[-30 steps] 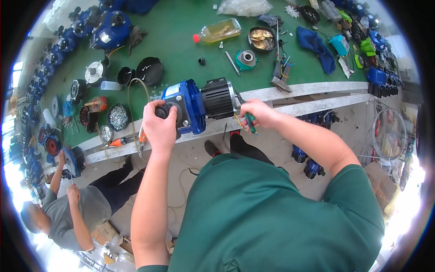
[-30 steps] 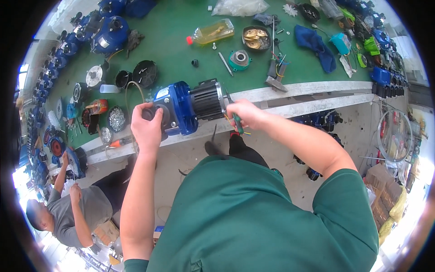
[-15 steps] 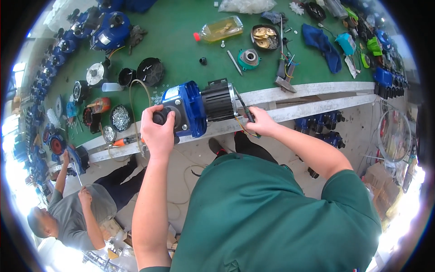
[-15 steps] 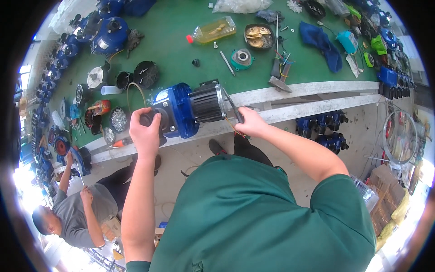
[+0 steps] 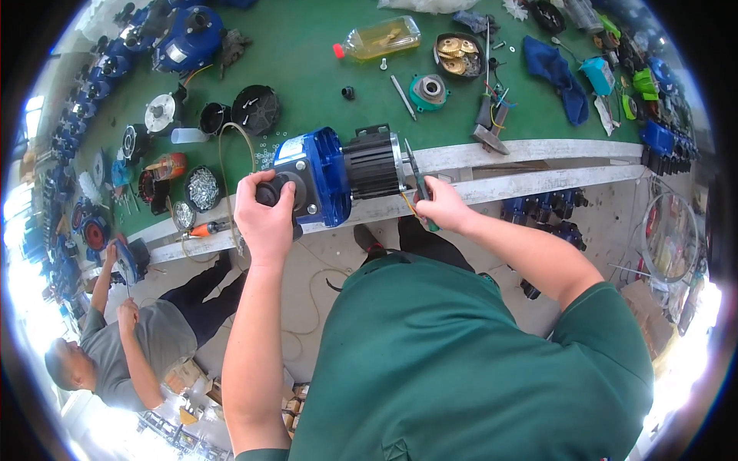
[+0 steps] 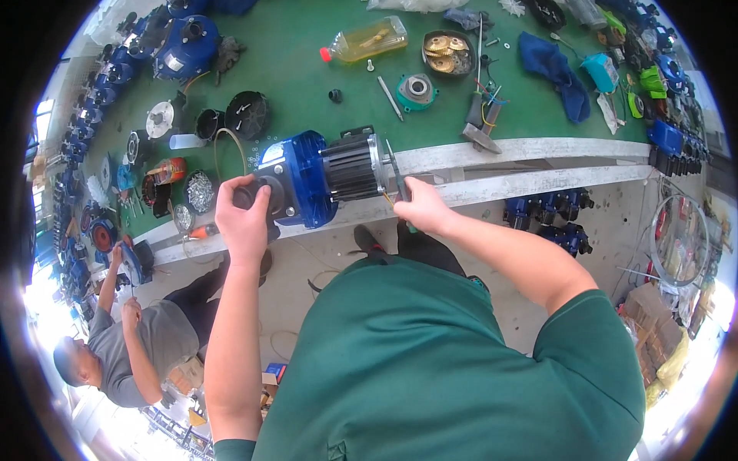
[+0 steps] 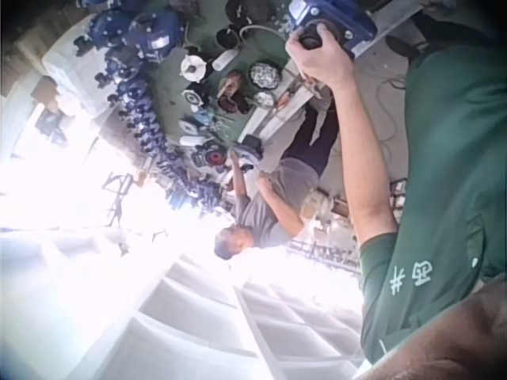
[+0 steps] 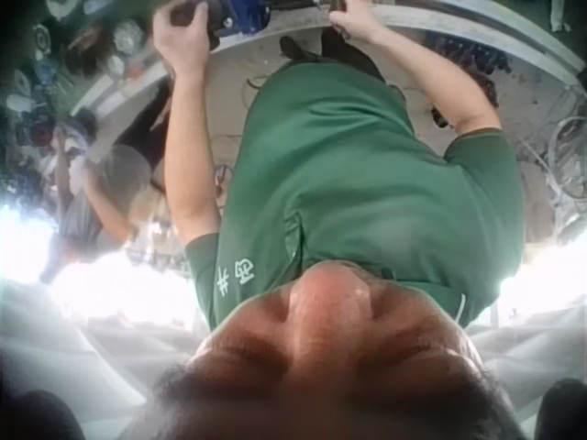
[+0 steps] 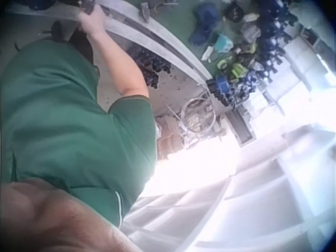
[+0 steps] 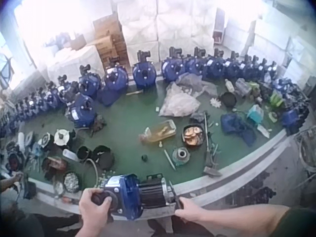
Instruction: Assembling and wiring blue electric pump motors on a workshop workbench.
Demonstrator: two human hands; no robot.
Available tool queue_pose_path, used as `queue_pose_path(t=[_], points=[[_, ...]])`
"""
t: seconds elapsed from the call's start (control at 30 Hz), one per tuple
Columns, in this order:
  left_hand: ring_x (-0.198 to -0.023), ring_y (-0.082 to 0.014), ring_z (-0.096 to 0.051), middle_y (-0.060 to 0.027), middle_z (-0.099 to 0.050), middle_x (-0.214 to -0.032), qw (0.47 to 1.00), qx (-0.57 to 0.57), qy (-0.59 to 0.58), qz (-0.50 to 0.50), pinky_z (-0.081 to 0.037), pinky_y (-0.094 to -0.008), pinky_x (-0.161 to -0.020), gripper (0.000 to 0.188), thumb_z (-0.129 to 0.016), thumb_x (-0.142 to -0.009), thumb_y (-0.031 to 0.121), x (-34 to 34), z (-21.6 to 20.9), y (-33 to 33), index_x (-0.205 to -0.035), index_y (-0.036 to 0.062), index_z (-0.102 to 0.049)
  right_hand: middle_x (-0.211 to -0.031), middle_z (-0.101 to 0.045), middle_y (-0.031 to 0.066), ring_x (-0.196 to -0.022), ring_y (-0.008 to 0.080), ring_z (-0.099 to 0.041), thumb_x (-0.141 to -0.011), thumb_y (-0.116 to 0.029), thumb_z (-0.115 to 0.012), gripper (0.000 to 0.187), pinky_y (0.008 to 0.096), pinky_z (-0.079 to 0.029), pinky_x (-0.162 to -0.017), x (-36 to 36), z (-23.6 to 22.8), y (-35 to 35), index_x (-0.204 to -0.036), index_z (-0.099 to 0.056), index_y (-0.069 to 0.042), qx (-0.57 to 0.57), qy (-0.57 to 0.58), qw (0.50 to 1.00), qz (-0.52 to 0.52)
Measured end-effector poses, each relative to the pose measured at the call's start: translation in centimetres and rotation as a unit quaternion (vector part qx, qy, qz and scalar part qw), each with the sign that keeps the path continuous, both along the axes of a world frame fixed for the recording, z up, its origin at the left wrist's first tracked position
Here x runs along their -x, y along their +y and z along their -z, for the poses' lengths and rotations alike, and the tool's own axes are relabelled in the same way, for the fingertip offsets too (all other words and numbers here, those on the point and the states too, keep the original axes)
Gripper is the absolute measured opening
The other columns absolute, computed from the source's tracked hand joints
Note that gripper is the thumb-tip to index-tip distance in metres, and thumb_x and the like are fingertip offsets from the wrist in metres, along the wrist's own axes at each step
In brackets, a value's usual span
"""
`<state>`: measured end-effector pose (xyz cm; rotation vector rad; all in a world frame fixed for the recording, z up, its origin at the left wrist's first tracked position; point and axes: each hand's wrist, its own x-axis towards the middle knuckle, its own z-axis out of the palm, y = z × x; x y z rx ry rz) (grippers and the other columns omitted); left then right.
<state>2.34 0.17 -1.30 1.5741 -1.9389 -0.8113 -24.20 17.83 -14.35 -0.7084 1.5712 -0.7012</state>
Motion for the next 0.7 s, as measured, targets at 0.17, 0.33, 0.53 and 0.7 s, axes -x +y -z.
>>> queue_pose_path(t=[0.17, 0.33, 0.53, 0.7], points=[[-0.097, -0.0279, -0.066, -0.0121, -0.068, -0.103, 1.0, 0.001, -0.007, 0.004, -0.052, -0.036, -0.09, 0.029, -0.08, -0.081, 0.01, 0.3, 0.0, -0.1, -0.104, 0.0007, -0.067, -0.109, -0.058, 0.0252, -0.097, 0.0464, -0.061, -0.075, -0.016, -0.069, 0.042, 0.0479, -0.053, -0.082, 0.7, 7.6, 1.4, -0.109, -0.053, 0.003, 0.233, 0.251, 0.935, -0.094], [-0.096, -0.0208, -0.067, -0.0107, -0.071, -0.104, 1.0, -0.003, -0.013, 0.005, -0.052, -0.0325, -0.09, 0.028, -0.078, -0.084, 0.01, 0.1, 0.3, -0.1, -0.108, 0.0001, -0.067, -0.114, -0.058, 0.0236, -0.095, 0.0443, -0.063, -0.076, -0.019, -0.071, 0.047, 0.0478, -0.053, -0.081, 1.8, 6.4, 1.7, -0.113, -0.051, 0.002, 0.235, 0.27, 0.923, -0.143], [-0.094, -0.0272, -0.066, -0.0123, -0.068, -0.1, 1.0, 0.0, 0.011, -0.004, -0.051, -0.0353, -0.089, 0.029, -0.08, -0.08, 0.01, 0.0, 0.0, 0.0, -0.104, 0.0004, -0.067, -0.097, -0.064, 0.0141, -0.08, 0.0276, -0.068, -0.085, -0.029, -0.067, 0.029, 0.0463, -0.058, -0.07, 3.7, -5.6, -2.9, -0.102, -0.059, -0.006, -0.168, -0.272, 0.942, 0.1], [-0.094, -0.0273, -0.066, -0.0125, -0.068, -0.1, 1.0, 0.005, 0.009, 0.001, -0.051, -0.0355, -0.089, 0.029, -0.08, -0.08, 0.009, -0.1, 0.4, -0.1, -0.104, 0.0, -0.067, -0.092, -0.066, 0.0145, -0.072, 0.0251, -0.068, -0.086, -0.021, -0.063, 0.024, 0.0459, -0.058, -0.06, 5.3, -5.1, -5.0, -0.099, -0.057, -0.002, -0.236, -0.297, 0.92, 0.092]])
